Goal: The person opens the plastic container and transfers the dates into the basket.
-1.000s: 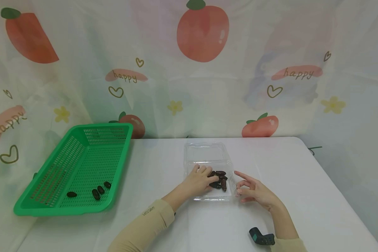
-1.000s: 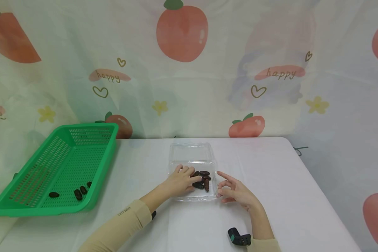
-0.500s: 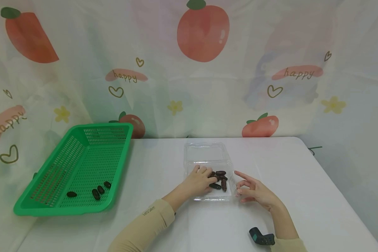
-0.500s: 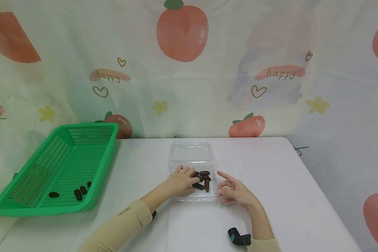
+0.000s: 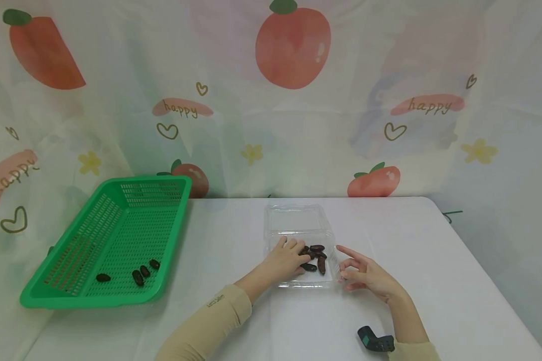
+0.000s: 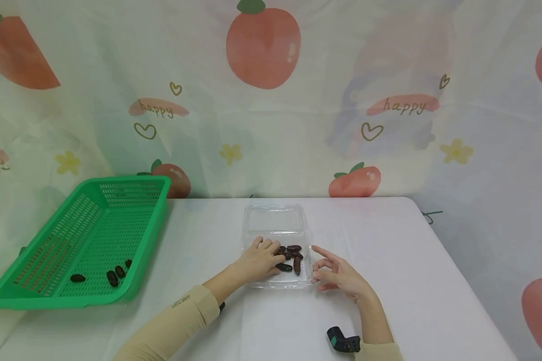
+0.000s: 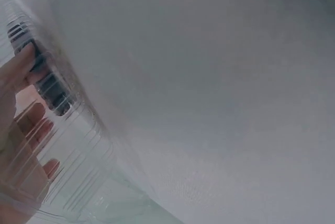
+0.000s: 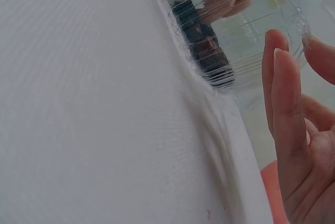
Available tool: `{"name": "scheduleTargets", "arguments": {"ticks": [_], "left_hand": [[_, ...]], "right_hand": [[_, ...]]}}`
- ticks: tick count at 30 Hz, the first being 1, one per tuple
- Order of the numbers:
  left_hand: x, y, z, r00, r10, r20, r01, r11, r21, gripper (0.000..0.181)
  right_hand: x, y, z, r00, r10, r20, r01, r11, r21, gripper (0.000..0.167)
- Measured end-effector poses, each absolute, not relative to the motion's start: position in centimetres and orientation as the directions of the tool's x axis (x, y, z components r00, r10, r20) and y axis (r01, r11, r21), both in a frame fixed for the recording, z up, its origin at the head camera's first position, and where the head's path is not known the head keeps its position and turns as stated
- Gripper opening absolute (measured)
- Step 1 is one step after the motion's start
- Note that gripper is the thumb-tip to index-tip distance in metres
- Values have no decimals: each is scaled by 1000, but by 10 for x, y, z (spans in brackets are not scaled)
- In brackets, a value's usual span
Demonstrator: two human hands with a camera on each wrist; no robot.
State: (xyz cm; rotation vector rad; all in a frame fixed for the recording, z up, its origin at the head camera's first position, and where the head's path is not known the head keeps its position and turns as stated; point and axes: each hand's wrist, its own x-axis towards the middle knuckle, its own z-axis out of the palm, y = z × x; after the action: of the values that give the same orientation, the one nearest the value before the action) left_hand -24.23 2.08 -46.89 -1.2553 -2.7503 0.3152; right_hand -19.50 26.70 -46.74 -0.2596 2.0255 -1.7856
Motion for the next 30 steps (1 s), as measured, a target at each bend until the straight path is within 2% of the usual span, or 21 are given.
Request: {"name": "scheduleTargets", "arguments": {"ticks": [6, 20, 30], "left_hand": [[-244, 21, -471, -644, 764, 26, 740, 631, -233, 31], [-244, 20, -462, -672, 728, 136, 718, 685, -121, 23], [-245, 8, -450, -707, 669, 229, 640, 743, -195, 18]], "right_hand": [[-195, 267, -467, -893, -407, -190, 134, 161, -978, 71], [-195, 267, -468, -893, -407, -193, 140, 156, -978, 72], [-195, 267, -469, -894, -406, -191, 141, 150, -979, 73]]}}
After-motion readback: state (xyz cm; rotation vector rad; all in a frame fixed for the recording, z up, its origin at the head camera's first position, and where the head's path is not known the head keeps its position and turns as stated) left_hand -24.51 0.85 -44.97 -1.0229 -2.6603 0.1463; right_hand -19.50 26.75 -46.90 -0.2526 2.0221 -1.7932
